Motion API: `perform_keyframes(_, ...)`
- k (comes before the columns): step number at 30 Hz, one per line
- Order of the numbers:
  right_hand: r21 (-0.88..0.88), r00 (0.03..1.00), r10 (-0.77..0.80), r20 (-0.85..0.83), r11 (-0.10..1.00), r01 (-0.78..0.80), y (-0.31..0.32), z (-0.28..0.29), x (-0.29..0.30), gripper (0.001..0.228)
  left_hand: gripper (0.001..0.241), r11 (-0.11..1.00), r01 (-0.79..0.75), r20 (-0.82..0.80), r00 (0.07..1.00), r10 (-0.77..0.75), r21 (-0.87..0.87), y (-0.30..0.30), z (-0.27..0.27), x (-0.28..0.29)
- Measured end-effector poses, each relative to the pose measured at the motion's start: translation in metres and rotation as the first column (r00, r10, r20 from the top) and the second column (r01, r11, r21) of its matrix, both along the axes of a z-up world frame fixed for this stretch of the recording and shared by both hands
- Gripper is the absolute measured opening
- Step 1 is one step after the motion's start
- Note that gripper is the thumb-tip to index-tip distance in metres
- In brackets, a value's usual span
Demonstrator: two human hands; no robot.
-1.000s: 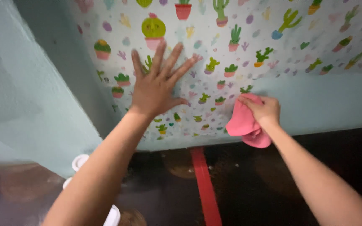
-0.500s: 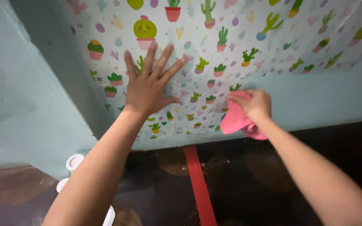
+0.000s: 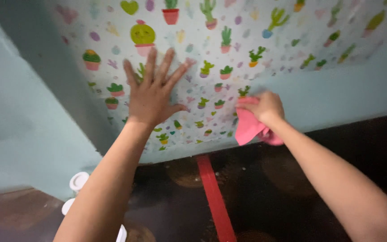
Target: Spreading glue on a sheet of decorative paper and adhering it to a wall.
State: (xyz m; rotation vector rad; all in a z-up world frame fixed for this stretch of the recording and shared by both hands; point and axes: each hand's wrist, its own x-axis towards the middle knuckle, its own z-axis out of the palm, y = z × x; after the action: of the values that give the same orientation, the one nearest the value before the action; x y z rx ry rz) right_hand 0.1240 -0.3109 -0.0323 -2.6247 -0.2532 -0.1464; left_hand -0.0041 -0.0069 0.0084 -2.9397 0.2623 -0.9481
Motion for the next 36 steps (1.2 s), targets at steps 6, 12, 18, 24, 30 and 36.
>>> perform_keyframes(6,0.148,0.876,0.124,0.466,0.965,-0.215,0.008,0.031,0.011,0.061,0.113,1.000,0.008,0.074,0.997,-0.010,0.025,0.003,-0.008,0.003)
perform_keyframes(12,0.134,0.995,-0.040,0.093,0.991,0.027,0.021,-0.006,-0.020,0.026,0.109,0.999,-0.029,-0.033,0.999,0.029,0.019,-0.002,0.002,-0.004)
perform_keyframes(18,0.028,0.981,-0.018,0.194,1.000,0.013,0.009,-0.022,-0.004,0.045,0.117,0.997,-0.043,0.029,0.999,0.041,0.058,0.002,-0.004,-0.001)
perform_keyframes(24,0.110,0.879,0.112,0.463,0.977,-0.183,0.039,0.029,-0.009,0.051,0.114,0.999,-0.050,-0.050,0.997,0.050,0.018,0.000,0.002,-0.004)
perform_keyframes(30,-0.026,0.991,-0.031,0.133,0.999,0.035,0.039,-0.029,-0.018,0.046,0.124,0.995,-0.055,0.107,0.993,0.046,0.082,0.007,-0.012,0.005)
perform_keyframes(36,-0.064,0.993,-0.092,-0.079,0.994,0.087,0.031,-0.048,-0.023,0.063,0.118,0.994,-0.089,-0.026,0.996,0.090,0.061,0.005,-0.005,0.002)
